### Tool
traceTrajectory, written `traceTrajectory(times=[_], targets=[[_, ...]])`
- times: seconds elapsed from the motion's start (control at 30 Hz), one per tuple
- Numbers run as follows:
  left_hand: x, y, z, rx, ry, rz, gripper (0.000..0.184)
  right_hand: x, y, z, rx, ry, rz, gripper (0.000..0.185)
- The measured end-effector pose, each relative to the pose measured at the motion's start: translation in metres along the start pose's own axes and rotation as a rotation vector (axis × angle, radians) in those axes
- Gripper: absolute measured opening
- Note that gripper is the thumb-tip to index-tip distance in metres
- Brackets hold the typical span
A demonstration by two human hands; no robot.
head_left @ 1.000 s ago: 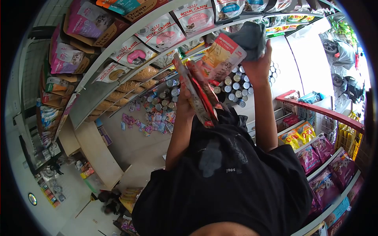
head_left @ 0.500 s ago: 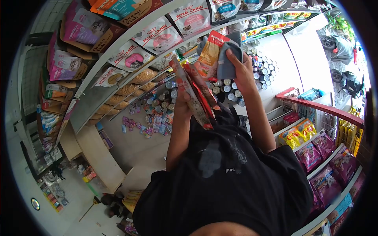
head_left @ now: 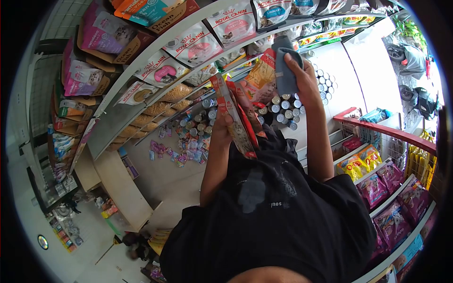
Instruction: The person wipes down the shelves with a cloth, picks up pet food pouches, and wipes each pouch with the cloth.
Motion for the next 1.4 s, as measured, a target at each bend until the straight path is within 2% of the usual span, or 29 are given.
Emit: traceTrajectory(times=[0.07,0.1,0.23,0.4,0.6,0.73,0.9,1.1,1.23,1.27,1.4], targets=[[-0.001,0.004,0.002,0.04,0.011,-0.005,0.11,-0.004,0.001,0.001,-0.088,0.047,0.268,0.041],[-0.002,0.004,0.002,0.038,0.016,-0.006,0.11,-0.003,0.002,0.001,-0.083,0.047,0.267,0.041],[-0.001,0.007,0.0,0.03,0.009,-0.026,0.109,0.004,0.003,0.001,0.093,0.083,0.468,0.043],[-0.01,0.038,0.002,-0.043,0.046,-0.042,0.111,0.015,0.007,0.01,0.103,0.182,0.26,0.044],[0.006,0.004,0.0,-0.005,0.013,0.025,0.108,0.007,-0.004,0.02,0.05,0.163,0.244,0.048],[0.009,0.0,-0.001,-0.249,0.075,0.08,0.102,0.011,-0.007,0.014,0.055,0.134,0.262,0.049],[-0.004,0.04,0.009,-0.102,0.036,-0.034,0.097,0.017,-0.023,0.015,0.008,0.162,0.149,0.052],[-0.001,0.026,0.011,0.026,-0.064,-0.108,0.097,0.013,-0.025,0.01,-0.064,0.144,0.165,0.049],[-0.006,0.028,0.004,-0.262,-0.034,-0.015,0.098,0.035,-0.016,-0.003,0.043,-0.013,-0.017,0.042],[-0.006,0.026,0.004,-0.263,-0.036,-0.015,0.098,0.039,-0.015,-0.003,0.041,-0.012,-0.017,0.042],[-0.013,0.024,0.005,-0.033,-0.014,0.043,0.095,0.06,-0.017,-0.002,-0.031,-0.233,-0.926,0.034]])
Point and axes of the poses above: each hand's wrist, its own z-axis away from the middle knuckle, its own y-axis out of the back of the hand, x = y × z, the point moved 5 cm from there along -z, towards the middle knuckle, and after that the axes turned 1 degree about x, right-handed, at the moved point
